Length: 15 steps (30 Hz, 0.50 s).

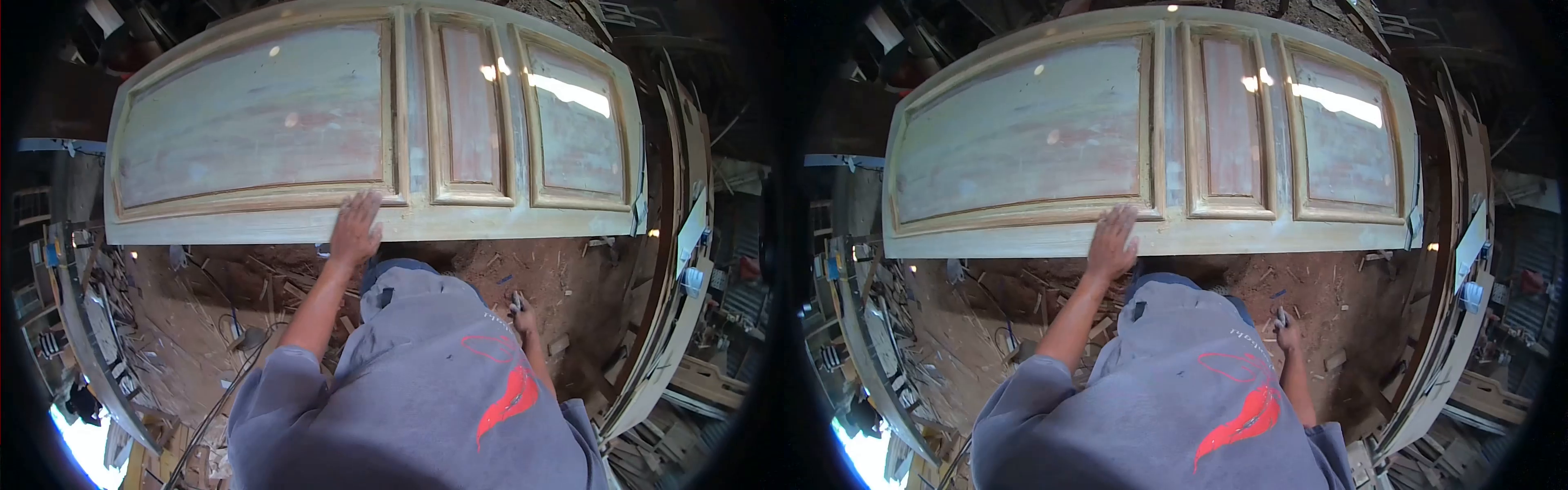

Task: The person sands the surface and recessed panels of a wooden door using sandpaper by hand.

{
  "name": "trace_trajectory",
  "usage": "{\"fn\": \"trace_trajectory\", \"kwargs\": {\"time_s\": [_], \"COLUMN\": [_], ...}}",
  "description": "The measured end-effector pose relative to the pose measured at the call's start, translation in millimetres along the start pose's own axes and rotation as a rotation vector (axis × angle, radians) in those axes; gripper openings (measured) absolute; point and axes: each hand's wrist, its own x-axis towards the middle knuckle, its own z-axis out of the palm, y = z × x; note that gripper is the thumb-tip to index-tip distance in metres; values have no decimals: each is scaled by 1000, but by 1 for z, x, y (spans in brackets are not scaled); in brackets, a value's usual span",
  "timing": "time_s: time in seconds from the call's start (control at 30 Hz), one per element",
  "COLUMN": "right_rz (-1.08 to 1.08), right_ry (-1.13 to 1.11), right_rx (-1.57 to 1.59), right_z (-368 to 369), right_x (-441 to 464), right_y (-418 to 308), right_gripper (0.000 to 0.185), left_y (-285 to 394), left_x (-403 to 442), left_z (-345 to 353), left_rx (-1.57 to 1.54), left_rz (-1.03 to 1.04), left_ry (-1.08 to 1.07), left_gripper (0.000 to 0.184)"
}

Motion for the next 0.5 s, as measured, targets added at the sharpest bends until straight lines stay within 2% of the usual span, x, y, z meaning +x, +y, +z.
{"fn": "trace_trajectory", "kwargs": {"time_s": [0.07, 0.13, 0.17, 0.27, 0.37, 0.5], "right_rz": [-22, 19, 81, -34, -90, -65], "right_ry": [0, -45, -63, -1, -38, -28], "right_rx": [-6, -68, -232, -302, -224, -338], "right_z": [2, 0, 1, 14, 25, 35], "right_x": [9, -1, -10, -14, -16, -26], "right_y": [-32, -95, -135, -183, -213, -260], "right_gripper": [47, 46, 45, 48, 56, 46], "left_y": [-30, -53, -60, -52, -33, -3], "left_x": [-12, -17, -17, -9, 6, 24], "left_z": [-7, -20, -21, -20, -4, 8], "left_rx": [12, 12, 11, 10, -56, -181], "left_rz": [-29, -68, -68, -64, 17, 100], "left_ry": [64, 140, 199, 179, 116, 46], "left_gripper": [68, 62, 55, 53, 55, 56]}}
